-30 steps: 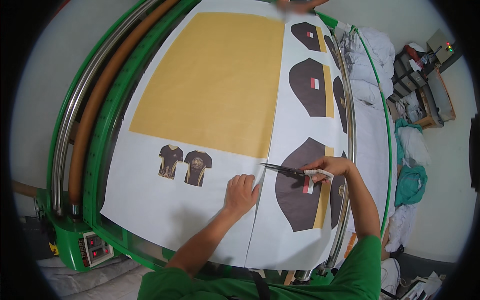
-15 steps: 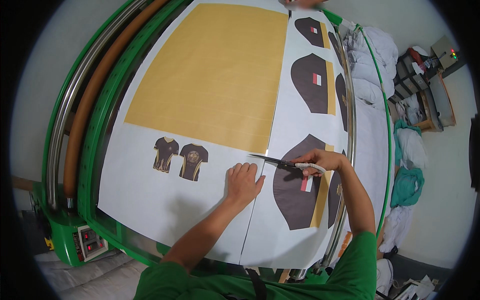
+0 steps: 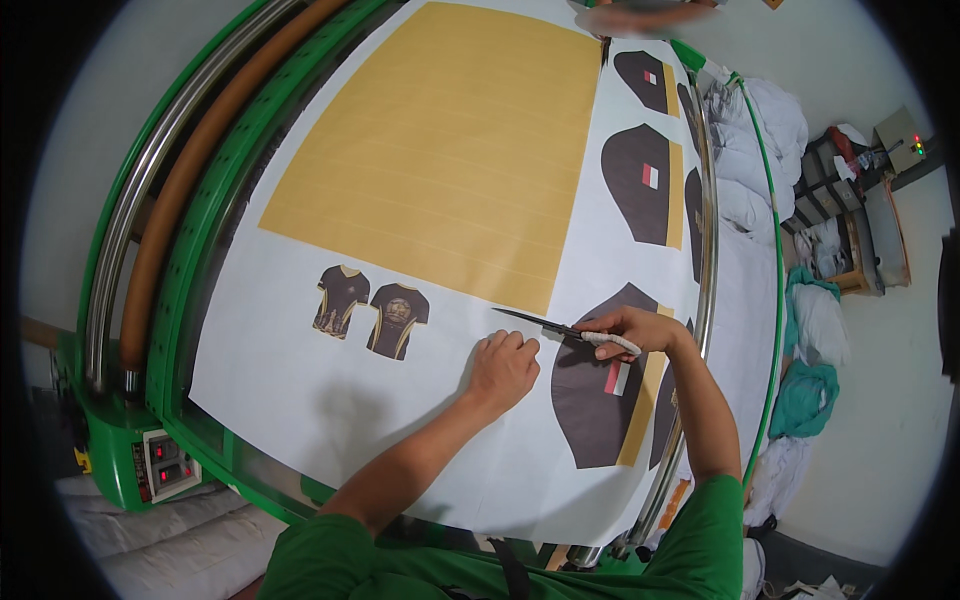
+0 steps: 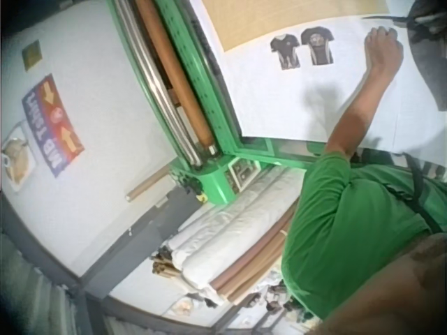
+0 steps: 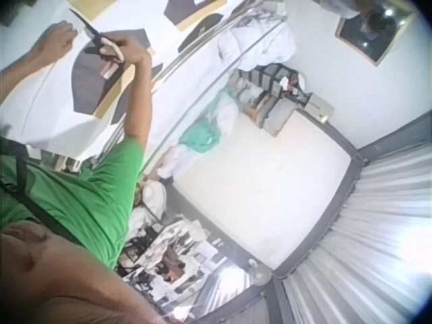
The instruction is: The person aligns a large white fabric sheet on a heat press table with a coworker, then uses shears to cut the fabric in half. The person continues to cut out printed t-shirt design shapes from the fabric.
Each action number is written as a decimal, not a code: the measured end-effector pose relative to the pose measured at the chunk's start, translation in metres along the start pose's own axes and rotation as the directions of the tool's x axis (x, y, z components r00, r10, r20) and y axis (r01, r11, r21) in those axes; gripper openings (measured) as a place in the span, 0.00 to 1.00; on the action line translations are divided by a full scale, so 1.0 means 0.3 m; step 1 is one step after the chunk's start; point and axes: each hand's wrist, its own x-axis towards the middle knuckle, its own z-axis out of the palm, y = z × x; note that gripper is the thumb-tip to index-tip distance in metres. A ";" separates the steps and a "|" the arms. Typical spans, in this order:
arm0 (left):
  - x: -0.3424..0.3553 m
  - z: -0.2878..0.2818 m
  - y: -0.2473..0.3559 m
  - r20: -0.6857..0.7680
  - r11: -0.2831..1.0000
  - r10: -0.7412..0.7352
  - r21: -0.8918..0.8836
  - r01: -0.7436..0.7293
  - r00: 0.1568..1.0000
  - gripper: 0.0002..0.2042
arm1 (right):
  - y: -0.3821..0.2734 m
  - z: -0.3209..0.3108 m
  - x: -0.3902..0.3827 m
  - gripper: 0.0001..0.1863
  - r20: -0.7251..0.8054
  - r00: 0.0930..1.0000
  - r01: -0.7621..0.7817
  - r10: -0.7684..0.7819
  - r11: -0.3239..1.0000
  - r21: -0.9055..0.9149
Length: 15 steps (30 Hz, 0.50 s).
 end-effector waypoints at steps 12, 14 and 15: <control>-0.041 0.006 -0.012 -0.068 0.998 -0.022 -0.054 0.019 0.997 0.06 | -0.111 0.047 0.146 0.35 0.022 0.999 0.048 -0.048 0.999 0.002; -0.049 0.017 -0.012 -0.086 0.999 -0.026 -0.046 0.023 0.996 0.06 | -0.113 0.049 0.159 0.35 0.022 0.998 0.058 -0.058 0.998 -0.001; -0.051 0.022 -0.013 -0.096 0.999 -0.028 -0.041 0.025 0.995 0.06 | -0.111 0.049 0.166 0.35 0.016 0.998 0.056 -0.056 0.998 -0.007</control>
